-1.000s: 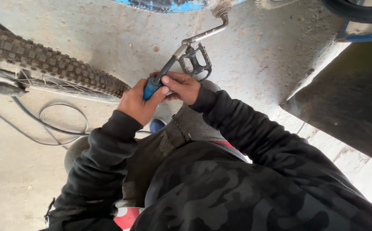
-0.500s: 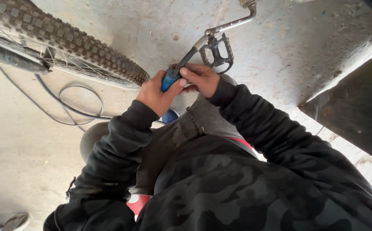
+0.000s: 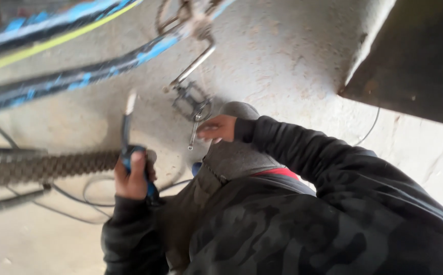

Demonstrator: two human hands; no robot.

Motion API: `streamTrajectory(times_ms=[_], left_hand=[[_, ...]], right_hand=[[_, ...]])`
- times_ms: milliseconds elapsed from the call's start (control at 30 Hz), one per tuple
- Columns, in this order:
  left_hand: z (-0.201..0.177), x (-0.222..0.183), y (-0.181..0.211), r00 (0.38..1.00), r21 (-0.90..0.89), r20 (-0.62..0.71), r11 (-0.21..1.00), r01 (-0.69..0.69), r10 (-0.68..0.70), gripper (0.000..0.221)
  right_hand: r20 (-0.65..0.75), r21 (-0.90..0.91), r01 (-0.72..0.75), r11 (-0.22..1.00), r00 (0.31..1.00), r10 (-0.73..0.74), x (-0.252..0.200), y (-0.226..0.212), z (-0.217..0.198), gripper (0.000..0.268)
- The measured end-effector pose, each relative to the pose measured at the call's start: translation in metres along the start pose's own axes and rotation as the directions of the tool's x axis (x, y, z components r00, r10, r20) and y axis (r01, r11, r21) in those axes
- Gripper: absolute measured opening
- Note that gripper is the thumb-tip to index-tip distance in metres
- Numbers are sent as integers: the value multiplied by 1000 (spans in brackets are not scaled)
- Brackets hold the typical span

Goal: Welding a metal component onto a bicycle frame near the pedal assembly.

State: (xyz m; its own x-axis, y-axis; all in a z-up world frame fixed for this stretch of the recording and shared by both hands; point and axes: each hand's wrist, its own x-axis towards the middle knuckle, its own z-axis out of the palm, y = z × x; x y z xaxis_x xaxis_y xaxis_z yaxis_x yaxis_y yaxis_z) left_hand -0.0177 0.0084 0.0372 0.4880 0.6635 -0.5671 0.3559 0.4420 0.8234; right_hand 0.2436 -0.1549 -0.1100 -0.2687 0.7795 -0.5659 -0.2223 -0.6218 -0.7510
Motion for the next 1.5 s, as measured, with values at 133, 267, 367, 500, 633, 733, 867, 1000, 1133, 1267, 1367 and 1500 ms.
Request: streamTrajectory(times_ms=[133,267,367,500,633,733,867,1000,1133,1267,1367,1500], left_hand=[[-1,-2,8,1000,-4,7,1000,-14,14,42],[-5,-4,8,999,1,-13,999,-34,34,46],[-12,-4,0,999,7,-42,1000,-17,17,48],[-15,-8,1,996,-28,-92,1000,3,-6,51],[-12,-12,7,990,-53,-136,998,24,-31,54],[-12,-9,4,990,-78,-137,996,35,-45,53],[-17,-12,-4,986,-106,-151,993,60,-76,46],[-15,-12,-2,984,-97,-153,992,82,-96,43],[-19,-13,-8,978,-91,-171,990,105,-120,42],[-16,-12,-4,977,-91,-169,989,114,-128,40],[-15,-10,-2,979,-82,-161,990,116,-128,40],[-12,-5,2,979,-47,-161,992,116,-122,41]], right_hand=[[-274,72,-48,996,959,66,32,100,-76,58],[-529,-25,40,999,847,-47,76,135,-150,51],[-770,144,241,960,637,-45,117,129,-199,56],[-883,-291,362,885,255,-395,177,106,-264,61],[-940,-182,200,963,253,-230,192,104,-313,45],[-894,-292,146,945,311,-324,196,28,-314,44],[-803,-436,84,896,414,-429,199,5,-302,42],[-695,-572,48,819,502,-514,200,-14,-285,41],[-585,-686,24,727,576,-571,205,-7,-276,40],[-469,-790,2,613,642,-606,201,17,-276,38],[-378,-863,-21,504,690,-618,173,28,-275,37],[-245,-946,-42,321,742,-624,124,57,-290,36]])
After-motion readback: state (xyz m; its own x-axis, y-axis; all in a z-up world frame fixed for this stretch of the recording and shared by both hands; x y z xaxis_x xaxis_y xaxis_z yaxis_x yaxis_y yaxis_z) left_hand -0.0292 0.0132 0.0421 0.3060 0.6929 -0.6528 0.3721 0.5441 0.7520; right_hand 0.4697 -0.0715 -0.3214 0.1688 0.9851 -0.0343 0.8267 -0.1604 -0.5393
